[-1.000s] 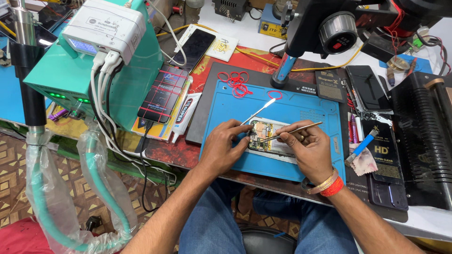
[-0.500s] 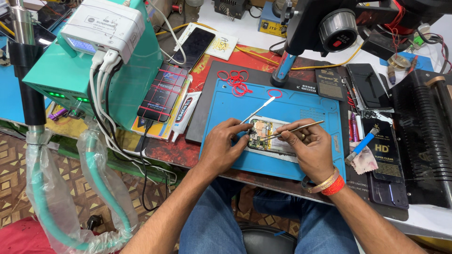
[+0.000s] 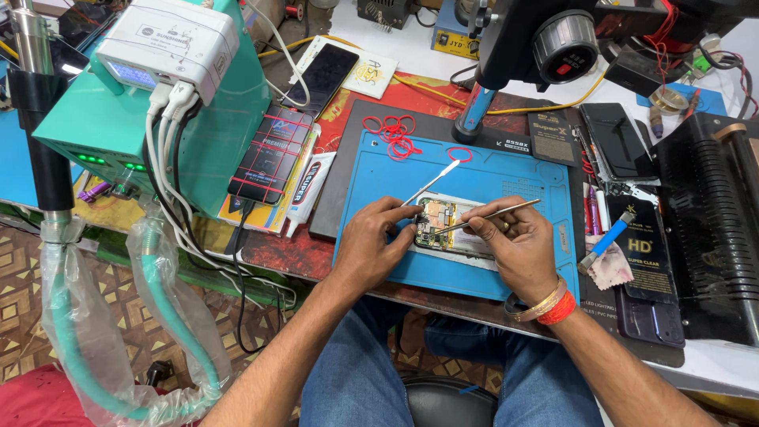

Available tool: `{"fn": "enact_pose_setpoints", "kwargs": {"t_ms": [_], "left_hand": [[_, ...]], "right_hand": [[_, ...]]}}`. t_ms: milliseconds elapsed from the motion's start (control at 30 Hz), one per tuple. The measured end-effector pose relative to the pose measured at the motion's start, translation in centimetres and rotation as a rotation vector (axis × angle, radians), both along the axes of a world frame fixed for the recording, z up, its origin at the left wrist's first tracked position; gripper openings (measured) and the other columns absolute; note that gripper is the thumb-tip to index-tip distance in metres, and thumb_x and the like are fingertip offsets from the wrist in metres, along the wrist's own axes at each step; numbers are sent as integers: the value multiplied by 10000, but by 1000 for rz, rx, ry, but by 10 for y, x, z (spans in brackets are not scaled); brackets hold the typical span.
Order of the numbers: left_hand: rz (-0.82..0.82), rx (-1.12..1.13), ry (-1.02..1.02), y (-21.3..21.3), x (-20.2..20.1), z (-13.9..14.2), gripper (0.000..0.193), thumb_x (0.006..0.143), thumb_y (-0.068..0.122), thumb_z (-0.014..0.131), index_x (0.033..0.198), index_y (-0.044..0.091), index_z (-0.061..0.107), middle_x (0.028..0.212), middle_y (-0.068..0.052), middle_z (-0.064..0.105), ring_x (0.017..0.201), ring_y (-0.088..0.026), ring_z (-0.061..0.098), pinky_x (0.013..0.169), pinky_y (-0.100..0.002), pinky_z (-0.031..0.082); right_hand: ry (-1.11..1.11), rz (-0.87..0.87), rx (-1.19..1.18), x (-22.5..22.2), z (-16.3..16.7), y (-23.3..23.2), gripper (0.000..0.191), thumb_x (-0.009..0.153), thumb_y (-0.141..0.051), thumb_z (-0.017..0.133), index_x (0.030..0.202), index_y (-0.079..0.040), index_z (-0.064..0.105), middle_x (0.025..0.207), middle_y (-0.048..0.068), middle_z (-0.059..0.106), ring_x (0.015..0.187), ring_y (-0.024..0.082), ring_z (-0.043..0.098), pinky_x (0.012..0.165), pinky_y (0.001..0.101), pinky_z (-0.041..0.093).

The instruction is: The person repairs a disassembled smartphone on a blue silicone mat, using tweezers and a small screwdriver to work on the internal board and connectors. They reposition the phone body, lift and adjust small internal components, and press parts into place by hand.

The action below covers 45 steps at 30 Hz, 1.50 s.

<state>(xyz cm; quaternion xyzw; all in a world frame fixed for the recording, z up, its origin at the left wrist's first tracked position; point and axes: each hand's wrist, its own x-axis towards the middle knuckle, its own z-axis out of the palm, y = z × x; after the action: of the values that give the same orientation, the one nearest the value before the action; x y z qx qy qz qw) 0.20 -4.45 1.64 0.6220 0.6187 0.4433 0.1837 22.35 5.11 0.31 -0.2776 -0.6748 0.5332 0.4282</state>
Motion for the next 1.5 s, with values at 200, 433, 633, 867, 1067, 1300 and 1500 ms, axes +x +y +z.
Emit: {"fn": "enact_pose_setpoints", "kwargs": {"t_ms": [200, 433, 633, 867, 1067, 1300, 1500], "left_hand": [[11, -2, 8, 1, 1, -1, 292, 909, 187, 680, 1165, 70, 755, 1004, -85, 702, 791, -236, 667, 727, -376, 530], [29, -27, 3, 3, 2, -2, 288, 905, 202, 691, 1155, 77, 757, 988, -81, 700, 762, -232, 665, 709, -380, 529], [24, -8, -2, 2, 3, -1, 291, 903, 195, 688, 1156, 69, 757, 987, -83, 702, 759, -230, 665, 710, -380, 529], [64, -51, 0, 4, 6, 2, 316, 874, 226, 731, 1140, 58, 763, 933, -89, 693, 722, -233, 641, 676, -392, 515], [63, -62, -21, 4, 6, 2, 316, 880, 222, 724, 1153, 67, 761, 940, -81, 693, 709, -227, 638, 667, -389, 516], [51, -56, -81, 2, 5, 4, 295, 906, 184, 671, 1166, 69, 753, 967, -75, 702, 711, -216, 653, 663, -369, 521], [76, 28, -109, 4, 1, -3, 251, 948, 75, 594, 1139, 53, 755, 985, -116, 706, 809, -254, 690, 711, -370, 530]], "right_hand": [[13, -4, -1, 0, 0, 0, 142, 966, -39, 698, 1077, 12, 626, 1041, 125, 756, 978, 152, 743, 886, 296, 634], [-4, -11, -7, 1, 1, -2, 140, 965, -35, 700, 1075, 19, 632, 1039, 131, 757, 980, 164, 747, 889, 307, 637], [24, -7, -17, 1, 0, -2, 147, 961, -33, 701, 1079, 19, 630, 1046, 130, 753, 985, 163, 745, 891, 309, 640], [5, -6, -2, 1, 1, -2, 145, 964, -36, 700, 1079, 17, 629, 1043, 130, 755, 981, 162, 745, 885, 306, 639], [10, -2, 9, 2, 1, -2, 147, 968, -48, 698, 1081, 13, 626, 1043, 127, 755, 984, 158, 745, 886, 303, 638], [6, -21, -1, 1, 4, -1, 155, 971, -62, 701, 1085, 15, 631, 1042, 124, 752, 967, 147, 739, 868, 292, 630], [-7, -51, 10, 0, 9, -2, 167, 972, -77, 712, 1082, 20, 632, 1049, 130, 767, 952, 147, 736, 856, 275, 613]]}}
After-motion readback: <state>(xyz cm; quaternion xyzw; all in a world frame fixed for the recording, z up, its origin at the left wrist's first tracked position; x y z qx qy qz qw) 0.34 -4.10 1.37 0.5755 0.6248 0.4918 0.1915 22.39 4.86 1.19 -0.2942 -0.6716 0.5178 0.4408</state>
